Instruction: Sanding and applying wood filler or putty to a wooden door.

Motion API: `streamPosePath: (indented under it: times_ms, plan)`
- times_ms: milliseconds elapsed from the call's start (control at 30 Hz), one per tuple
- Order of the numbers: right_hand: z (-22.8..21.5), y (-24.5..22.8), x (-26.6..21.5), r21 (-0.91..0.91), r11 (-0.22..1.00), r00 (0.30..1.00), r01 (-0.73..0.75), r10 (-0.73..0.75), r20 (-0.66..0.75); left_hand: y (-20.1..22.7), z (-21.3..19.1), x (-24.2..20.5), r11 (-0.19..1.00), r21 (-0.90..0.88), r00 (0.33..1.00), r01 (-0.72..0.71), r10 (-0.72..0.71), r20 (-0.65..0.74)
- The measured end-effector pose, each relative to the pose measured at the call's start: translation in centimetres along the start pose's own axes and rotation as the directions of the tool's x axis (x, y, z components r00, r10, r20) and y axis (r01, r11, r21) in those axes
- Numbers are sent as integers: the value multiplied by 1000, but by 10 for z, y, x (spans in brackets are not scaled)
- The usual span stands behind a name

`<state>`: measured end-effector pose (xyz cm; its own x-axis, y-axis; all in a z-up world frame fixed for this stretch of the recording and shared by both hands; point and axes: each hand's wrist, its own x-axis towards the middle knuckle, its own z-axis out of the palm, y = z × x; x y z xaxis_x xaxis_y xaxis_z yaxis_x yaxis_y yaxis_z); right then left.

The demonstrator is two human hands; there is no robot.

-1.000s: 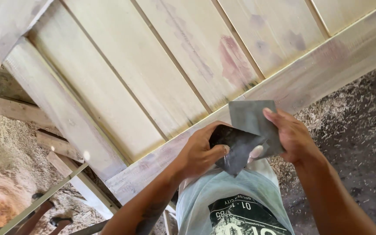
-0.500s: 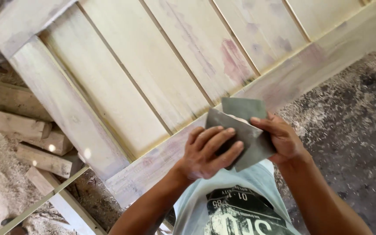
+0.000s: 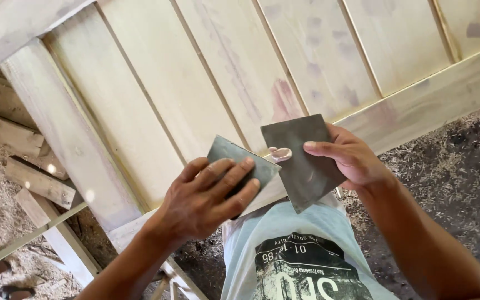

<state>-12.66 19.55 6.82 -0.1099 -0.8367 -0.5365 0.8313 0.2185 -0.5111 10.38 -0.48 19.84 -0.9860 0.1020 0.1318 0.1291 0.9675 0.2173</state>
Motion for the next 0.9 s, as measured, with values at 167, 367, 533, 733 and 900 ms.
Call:
streamPosePath:
  times_ms: [167, 367, 533, 733, 900]
  plan:
    - [-20, -40, 22, -48, 997, 994, -54, 59, 94, 1, -2, 60, 1000, -13, 994, -15, 16, 109]
    - [-63, -53, 37, -20, 993, 992, -118, 119, 40, -28, 26, 82, 996, -21, 958, 90, -81, 275]
    - [-98, -63, 23, 43, 999, 999, -32, 33, -28, -122, 70, 116, 787, -189, 789, 587, -505, 350]
    - [-157, -45, 0, 43, 998, 990, -54, 59, -127, -242, 142, 156, 710, -108, 714, 696, -670, 204]
    - [-198, -23, -12, 81, 987, 922, -136, 156, -353, -279, 167, 173, 763, 54, 750, 644, -643, 153]
